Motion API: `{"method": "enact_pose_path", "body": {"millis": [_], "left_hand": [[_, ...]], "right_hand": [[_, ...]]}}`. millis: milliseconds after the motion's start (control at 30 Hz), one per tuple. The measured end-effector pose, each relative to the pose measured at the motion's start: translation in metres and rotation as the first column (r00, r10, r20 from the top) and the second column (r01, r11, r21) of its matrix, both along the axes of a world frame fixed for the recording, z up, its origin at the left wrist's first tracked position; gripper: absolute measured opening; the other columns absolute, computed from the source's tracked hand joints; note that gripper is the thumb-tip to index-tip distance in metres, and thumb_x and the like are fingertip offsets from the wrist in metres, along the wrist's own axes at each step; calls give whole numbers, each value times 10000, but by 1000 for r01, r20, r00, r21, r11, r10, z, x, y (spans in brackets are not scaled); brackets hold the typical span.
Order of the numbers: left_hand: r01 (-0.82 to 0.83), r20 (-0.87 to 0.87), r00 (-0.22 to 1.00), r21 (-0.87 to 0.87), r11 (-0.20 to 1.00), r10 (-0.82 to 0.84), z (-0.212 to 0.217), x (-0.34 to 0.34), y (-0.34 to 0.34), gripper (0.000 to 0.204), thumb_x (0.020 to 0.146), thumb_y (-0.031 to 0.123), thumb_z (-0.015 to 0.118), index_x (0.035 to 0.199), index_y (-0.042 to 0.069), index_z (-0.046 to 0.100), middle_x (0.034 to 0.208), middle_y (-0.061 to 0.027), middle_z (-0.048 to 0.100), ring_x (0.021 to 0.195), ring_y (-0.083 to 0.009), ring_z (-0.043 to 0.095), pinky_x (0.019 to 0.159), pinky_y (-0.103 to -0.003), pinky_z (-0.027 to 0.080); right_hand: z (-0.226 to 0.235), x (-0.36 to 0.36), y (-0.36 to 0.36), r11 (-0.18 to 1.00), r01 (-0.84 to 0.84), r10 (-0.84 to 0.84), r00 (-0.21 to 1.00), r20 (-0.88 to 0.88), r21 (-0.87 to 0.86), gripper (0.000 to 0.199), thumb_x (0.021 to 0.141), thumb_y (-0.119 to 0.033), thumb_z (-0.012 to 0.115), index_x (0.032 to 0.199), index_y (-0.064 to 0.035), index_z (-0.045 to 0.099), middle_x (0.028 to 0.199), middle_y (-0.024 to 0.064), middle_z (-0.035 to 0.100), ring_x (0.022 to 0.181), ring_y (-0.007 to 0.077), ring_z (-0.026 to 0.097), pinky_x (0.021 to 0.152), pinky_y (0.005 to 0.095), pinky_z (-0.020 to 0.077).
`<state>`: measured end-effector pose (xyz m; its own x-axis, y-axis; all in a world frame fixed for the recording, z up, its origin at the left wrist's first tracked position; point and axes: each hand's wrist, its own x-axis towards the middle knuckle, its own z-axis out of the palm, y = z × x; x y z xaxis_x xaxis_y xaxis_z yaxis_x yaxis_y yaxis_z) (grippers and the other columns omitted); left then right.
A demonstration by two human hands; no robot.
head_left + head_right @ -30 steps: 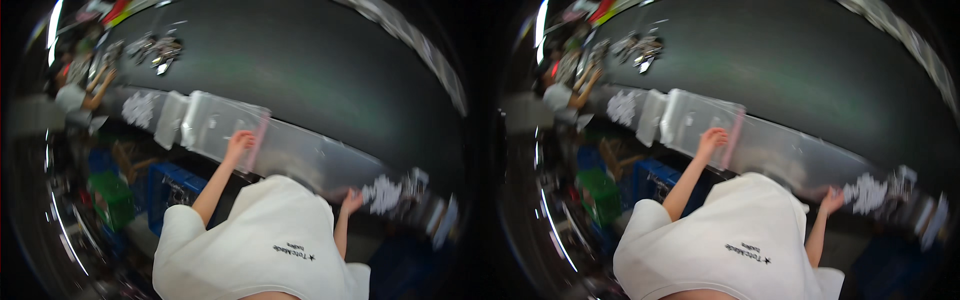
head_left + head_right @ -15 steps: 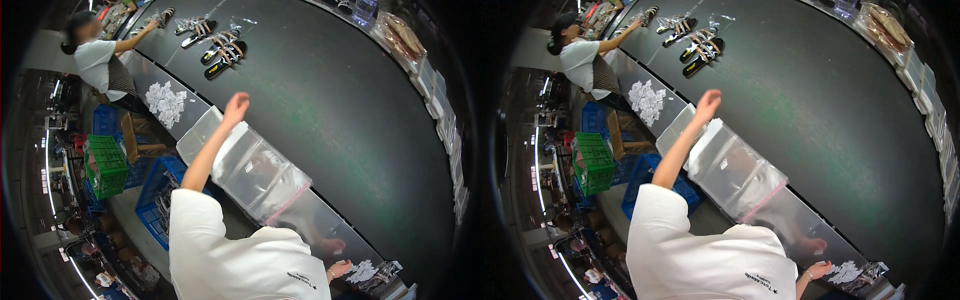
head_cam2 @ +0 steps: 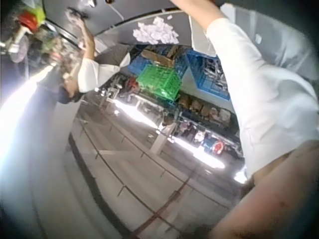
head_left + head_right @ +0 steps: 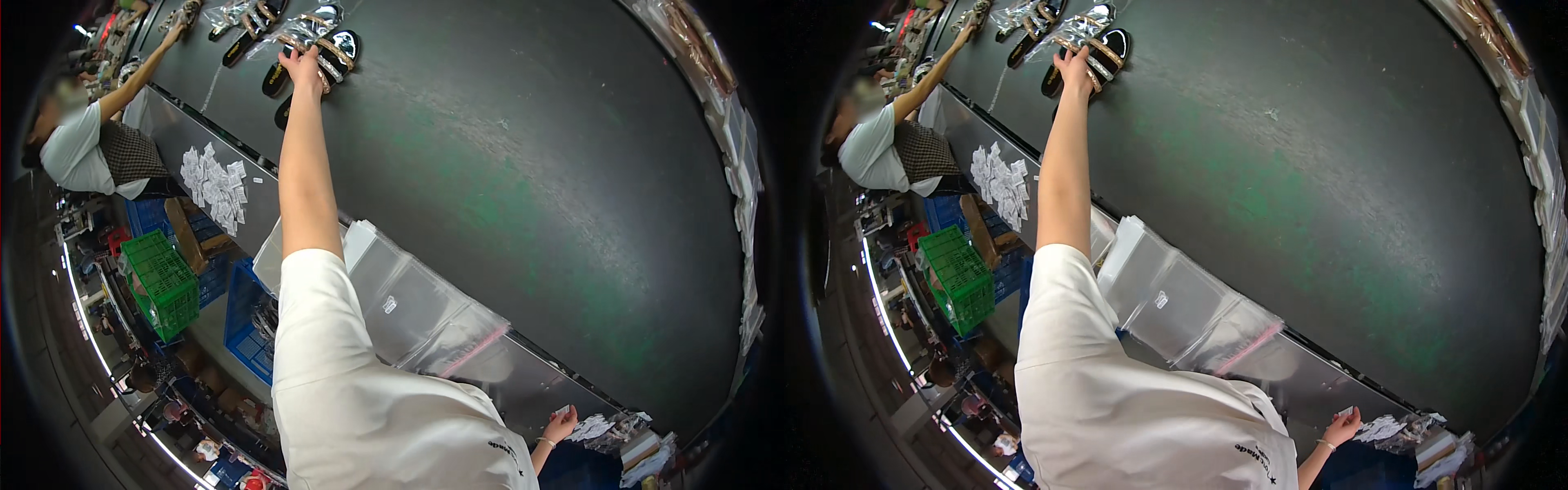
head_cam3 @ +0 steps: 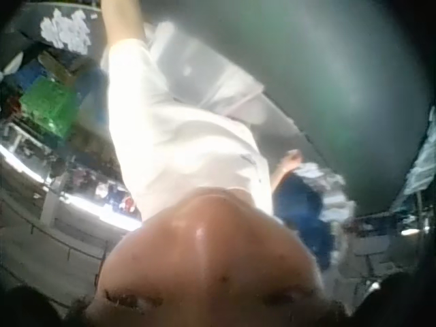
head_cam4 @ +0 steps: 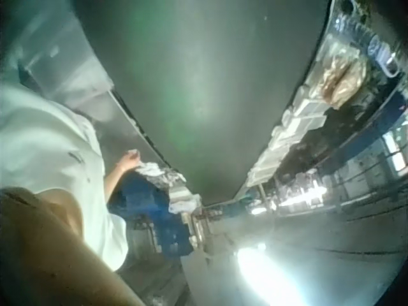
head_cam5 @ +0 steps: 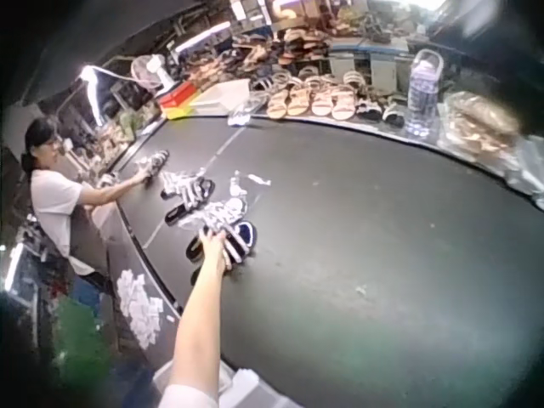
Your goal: The person packages pairs of sandals into clear plastic bags at a factory workstation. They pick up sandals from a table, place them into bags, and seal them before moving the packaged items into a blue crate. The process is repeated for multiple pairs of sandals.
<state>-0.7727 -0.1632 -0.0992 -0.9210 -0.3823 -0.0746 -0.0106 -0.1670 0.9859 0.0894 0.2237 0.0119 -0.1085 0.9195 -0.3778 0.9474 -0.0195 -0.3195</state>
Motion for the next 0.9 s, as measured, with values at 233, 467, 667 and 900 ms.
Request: {"method": "enact_pose_path", "body": {"millis": [233,467,667,900], "left_hand": [[120,-2,993,181,976,-122,14,22,7,237,736,-130,457,891,45,492,841,-23,506,786,-151,507,715,-265,430],[442,-92,865,604,663,-493,70,196,91,180,757,-53,478,826,110,442,768,-2,485,662,-117,503,617,-235,450],[318,-148,845,912,259,-514,148,422,192,39,819,65,474,821,99,453,787,-25,474,736,-134,469,715,-266,415],[224,-16,755,946,235,-656,176,645,255,80,914,192,467,956,125,456,999,-43,481,990,-199,449,942,-373,345]], "right_hand": [[-20,-4,-10,997,-46,44,998,-43,-61,137,846,-49,536,953,24,579,877,38,467,573,102,552,475,211,462],[-23,-26,-20,994,-42,-10,878,-479,-98,132,826,-31,580,943,9,532,872,43,541,671,123,582,622,219,500],[52,-139,-70,896,-265,-173,532,-829,-357,133,855,-45,547,961,19,498,931,104,573,843,185,603,719,284,506],[29,-96,-82,663,-585,-154,503,-850,-466,102,810,-59,589,897,-48,537,1170,63,474,1023,158,493,866,270,383]]}}
